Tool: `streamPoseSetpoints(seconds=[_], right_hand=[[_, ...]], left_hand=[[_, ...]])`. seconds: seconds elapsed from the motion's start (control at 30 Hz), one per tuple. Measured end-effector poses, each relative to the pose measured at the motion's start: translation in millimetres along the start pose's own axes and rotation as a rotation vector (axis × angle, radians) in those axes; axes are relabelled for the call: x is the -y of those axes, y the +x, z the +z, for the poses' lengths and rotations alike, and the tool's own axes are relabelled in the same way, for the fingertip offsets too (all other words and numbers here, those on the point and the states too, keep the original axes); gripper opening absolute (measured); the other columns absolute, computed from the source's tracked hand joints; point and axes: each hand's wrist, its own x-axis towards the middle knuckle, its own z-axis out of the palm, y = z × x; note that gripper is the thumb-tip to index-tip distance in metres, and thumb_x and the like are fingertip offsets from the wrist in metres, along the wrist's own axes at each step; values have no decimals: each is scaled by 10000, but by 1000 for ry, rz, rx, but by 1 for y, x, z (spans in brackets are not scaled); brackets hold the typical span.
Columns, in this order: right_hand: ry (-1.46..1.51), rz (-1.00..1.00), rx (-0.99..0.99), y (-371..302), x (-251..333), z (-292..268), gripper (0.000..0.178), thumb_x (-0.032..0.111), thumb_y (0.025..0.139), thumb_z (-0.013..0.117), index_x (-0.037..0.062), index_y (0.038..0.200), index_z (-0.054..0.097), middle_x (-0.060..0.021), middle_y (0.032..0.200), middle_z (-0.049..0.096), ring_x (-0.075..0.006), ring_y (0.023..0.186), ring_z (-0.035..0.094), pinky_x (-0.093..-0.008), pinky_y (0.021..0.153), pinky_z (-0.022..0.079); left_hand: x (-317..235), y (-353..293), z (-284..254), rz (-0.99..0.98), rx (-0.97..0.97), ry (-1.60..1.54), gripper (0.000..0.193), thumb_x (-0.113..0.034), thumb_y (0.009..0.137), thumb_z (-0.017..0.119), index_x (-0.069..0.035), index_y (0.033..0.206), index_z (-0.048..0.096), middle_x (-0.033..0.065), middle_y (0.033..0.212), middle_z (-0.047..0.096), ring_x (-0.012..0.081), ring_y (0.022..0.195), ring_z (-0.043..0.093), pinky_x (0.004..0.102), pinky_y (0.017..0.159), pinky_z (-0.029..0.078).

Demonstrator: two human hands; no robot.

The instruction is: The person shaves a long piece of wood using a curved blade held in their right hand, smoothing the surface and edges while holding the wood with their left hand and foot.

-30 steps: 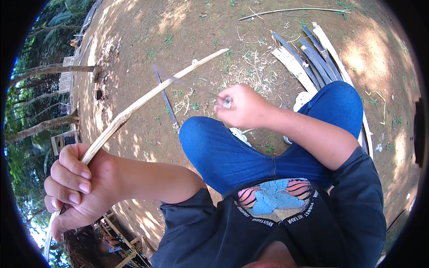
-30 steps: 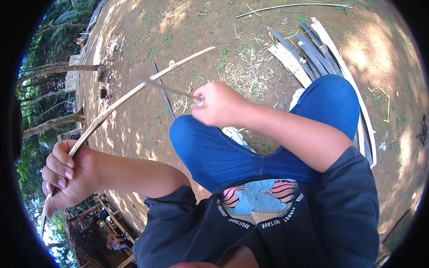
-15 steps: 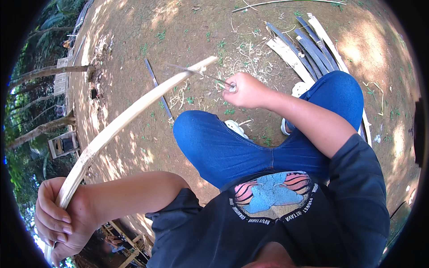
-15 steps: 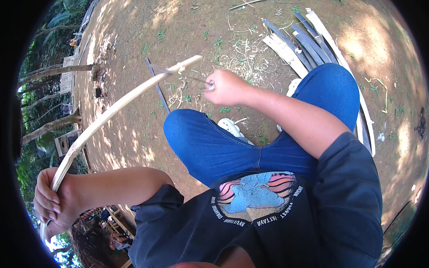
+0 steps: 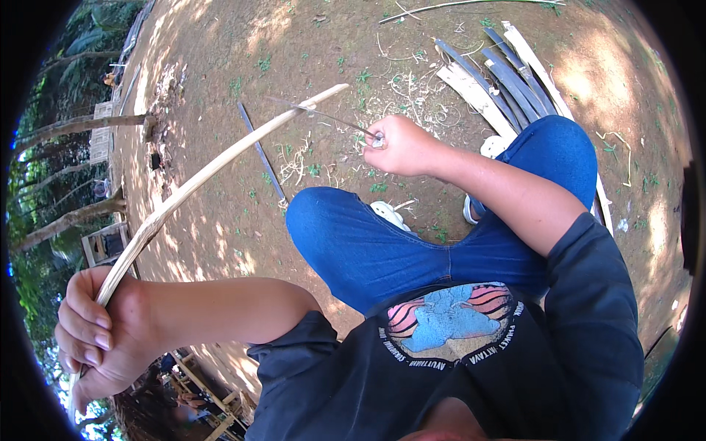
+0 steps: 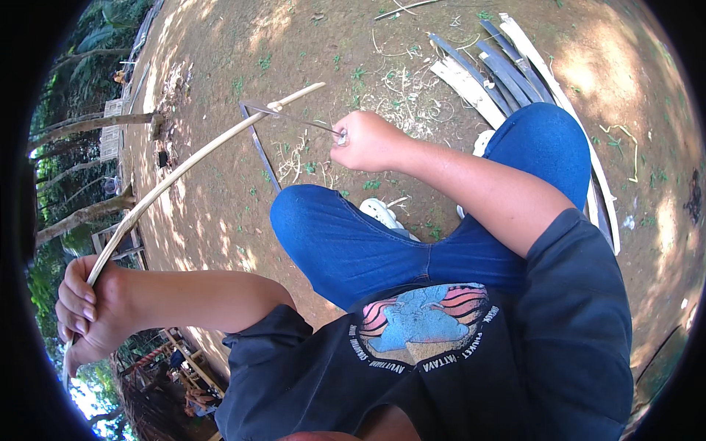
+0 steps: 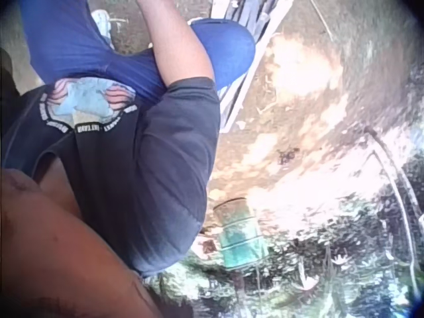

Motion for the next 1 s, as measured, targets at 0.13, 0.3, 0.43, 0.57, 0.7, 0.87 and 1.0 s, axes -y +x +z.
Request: streamPoseSetpoints(seconds=[0.13, 0.3, 0.43, 0.57, 0.7, 0.87, 1.0], right_hand=[[138, -177, 35, -22, 55, -8, 193, 182, 795, 645, 20, 696, 611, -49, 551, 557, -115, 511, 511, -323, 499, 399], [-10, 181, -77, 10, -11, -26, 182, 176, 791, 626, 31, 686, 592, -45, 574, 572, -120, 532, 525, -325, 506, 411], [61, -89, 44, -10, 21, -6, 182, 179, 790, 621, 18, 705, 606, -72, 581, 577, -137, 542, 541, -340, 528, 433], [-54, -17, 34, -3, -17, -4, 187, 182, 787, 620, 10, 713, 620, -79, 574, 585, -149, 535, 544, -349, 534, 438], [-223, 65, 54, 1, -40, -5, 167, 167, 760, 618, 5, 733, 650, -140, 630, 638, -189, 611, 645, -342, 591, 498], [32, 229, 13, -10, -9, 2, 221, 226, 746, 616, 13, 742, 673, -166, 635, 615, -262, 602, 620, -381, 618, 499], [217, 497, -243, -2, -41, -21, 240, 235, 835, 629, -4, 861, 642, -62, 593, 580, -149, 483, 569, -323, 481, 465]], left_hand=[[0, 8, -6, 81, 11, -44, 568, -616, 818, 619, -151, 518, 490, -84, 419, 448, 40, 332, 420, 164, 354, 350], [-27, 30, 0, 41, 59, -153, 634, -704, 799, 588, -174, 470, 477, -84, 398, 472, 34, 295, 410, 157, 320, 360], [-36, 25, -16, 109, -9, -140, 622, -703, 805, 577, -179, 484, 481, -87, 405, 479, 29, 301, 418, 151, 320, 365], [-34, 22, -3, 93, 30, -196, 623, -711, 798, 577, -192, 476, 455, -98, 405, 458, 23, 303, 403, 149, 322, 356], [-60, 38, -17, 266, 10, -112, 612, -710, 800, 571, -205, 481, 438, -116, 411, 453, 6, 307, 391, 142, 326, 344], [-40, 12, -15, 131, 114, -153, 613, -713, 823, 522, -174, 536, 473, -99, 425, 450, 23, 329, 414, 151, 343, 351], [-40, -10, -32, 139, 201, -90, 607, -709, 839, 496, -153, 596, 479, -83, 446, 438, 25, 359, 414, 154, 356, 341]])
